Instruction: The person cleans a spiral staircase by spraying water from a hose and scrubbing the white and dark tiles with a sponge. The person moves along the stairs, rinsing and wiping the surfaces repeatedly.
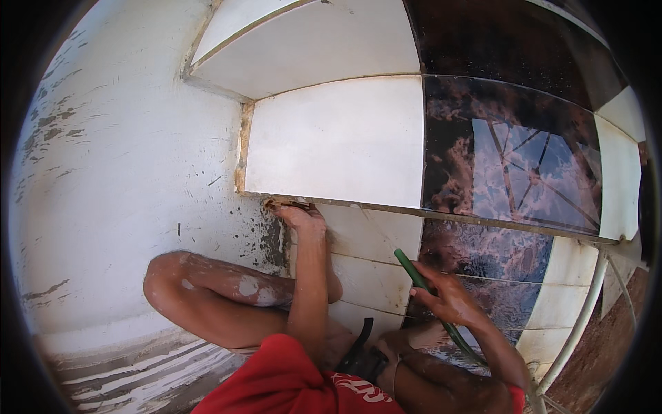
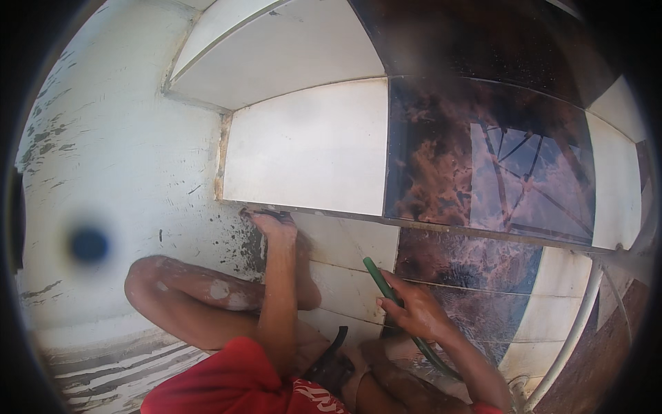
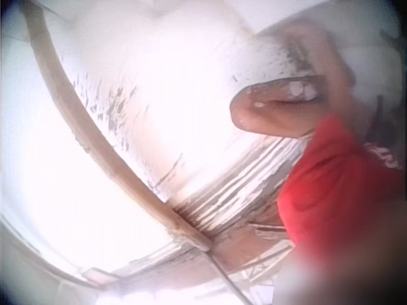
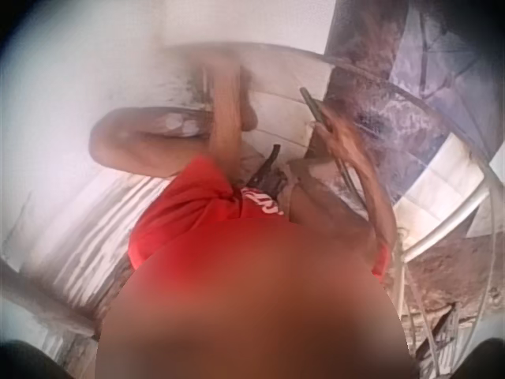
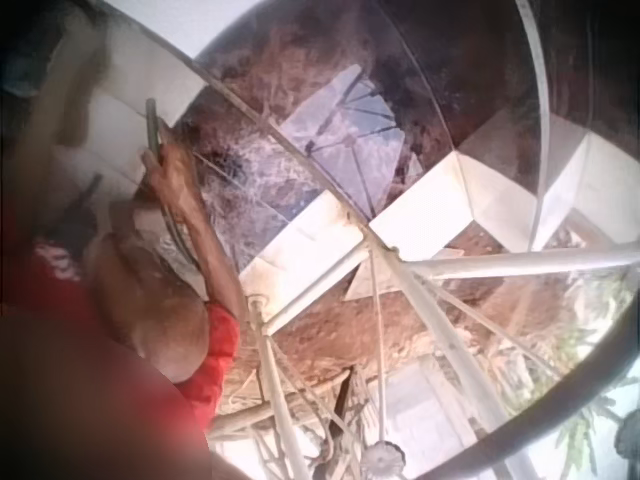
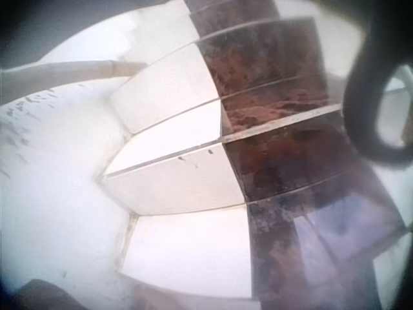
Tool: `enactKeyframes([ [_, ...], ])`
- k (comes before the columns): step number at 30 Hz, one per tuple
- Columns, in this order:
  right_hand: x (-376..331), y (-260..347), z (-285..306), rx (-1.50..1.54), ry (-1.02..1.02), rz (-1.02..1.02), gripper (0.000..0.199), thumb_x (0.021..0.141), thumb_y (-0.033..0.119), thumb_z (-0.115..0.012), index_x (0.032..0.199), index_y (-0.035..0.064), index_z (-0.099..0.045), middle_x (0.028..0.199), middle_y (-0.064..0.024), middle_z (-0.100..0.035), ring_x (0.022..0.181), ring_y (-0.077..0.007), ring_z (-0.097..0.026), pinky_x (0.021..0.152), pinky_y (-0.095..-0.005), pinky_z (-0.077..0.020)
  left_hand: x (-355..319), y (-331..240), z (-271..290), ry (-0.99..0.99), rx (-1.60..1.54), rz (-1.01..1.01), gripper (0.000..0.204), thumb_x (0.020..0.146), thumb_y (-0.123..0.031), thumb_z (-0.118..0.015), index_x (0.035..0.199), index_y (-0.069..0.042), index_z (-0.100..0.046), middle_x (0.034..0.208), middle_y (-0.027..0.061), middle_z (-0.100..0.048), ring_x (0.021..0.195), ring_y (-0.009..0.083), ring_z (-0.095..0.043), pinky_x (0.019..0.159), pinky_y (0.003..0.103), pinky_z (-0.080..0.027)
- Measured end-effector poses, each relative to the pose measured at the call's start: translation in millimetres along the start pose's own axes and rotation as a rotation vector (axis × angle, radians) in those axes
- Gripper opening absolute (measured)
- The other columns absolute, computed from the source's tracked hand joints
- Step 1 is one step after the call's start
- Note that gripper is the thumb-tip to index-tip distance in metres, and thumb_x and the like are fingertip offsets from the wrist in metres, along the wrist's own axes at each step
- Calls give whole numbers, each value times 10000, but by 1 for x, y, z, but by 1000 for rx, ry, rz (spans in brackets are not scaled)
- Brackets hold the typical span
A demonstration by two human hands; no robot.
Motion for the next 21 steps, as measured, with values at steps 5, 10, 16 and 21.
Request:
enactKeyframes([
  [5,9,-6,1,65,-56,50,568,998,253,-653,1508,47,-511,1010,-200,-744,857,-289,-726,837,-423,-547,-82,106,-15,-74,-86,418,733,1030,-690,-404,1519,-145,-440,1501,47,-494,1306,219,-524,1099,466,-499],
  [10,-24,-20,32,60,-209,-151,603,986,221,-655,1533,36,-483,940,-193,-728,801,-202,-696,779,-371,-540,-181,148,-44,76,-127,791,574,1089,-455,-337,1494,-60,-431,1438,160,-510,1317,339,-534,1092,605,-470],
  [16,-80,-6,68,119,-382,-264,596,973,152,-642,1536,34,-485,823,-93,-664,642,-128,-547,616,-323,-475,-211,131,-67,221,-249,969,517,1084,-370,-355,1476,-43,-437,1445,199,-508,1340,417,-514,1087,667,-456],
  [21,-103,-6,65,127,-437,-374,577,973,159,-660,1512,22,-508,820,-102,-682,664,-157,-573,637,-344,-494,-123,61,-45,92,-107,704,530,1104,-387,-339,1499,-43,-426,1485,189,-480,1397,392,-472,1100,671,-442],
])
Point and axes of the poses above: each hand's wrist, its own x-axis towards the middle knuckle, its own z-axis out of the back of the hand, y = z × x, the point moved 6 cm from there along x, towards the middle knuckle
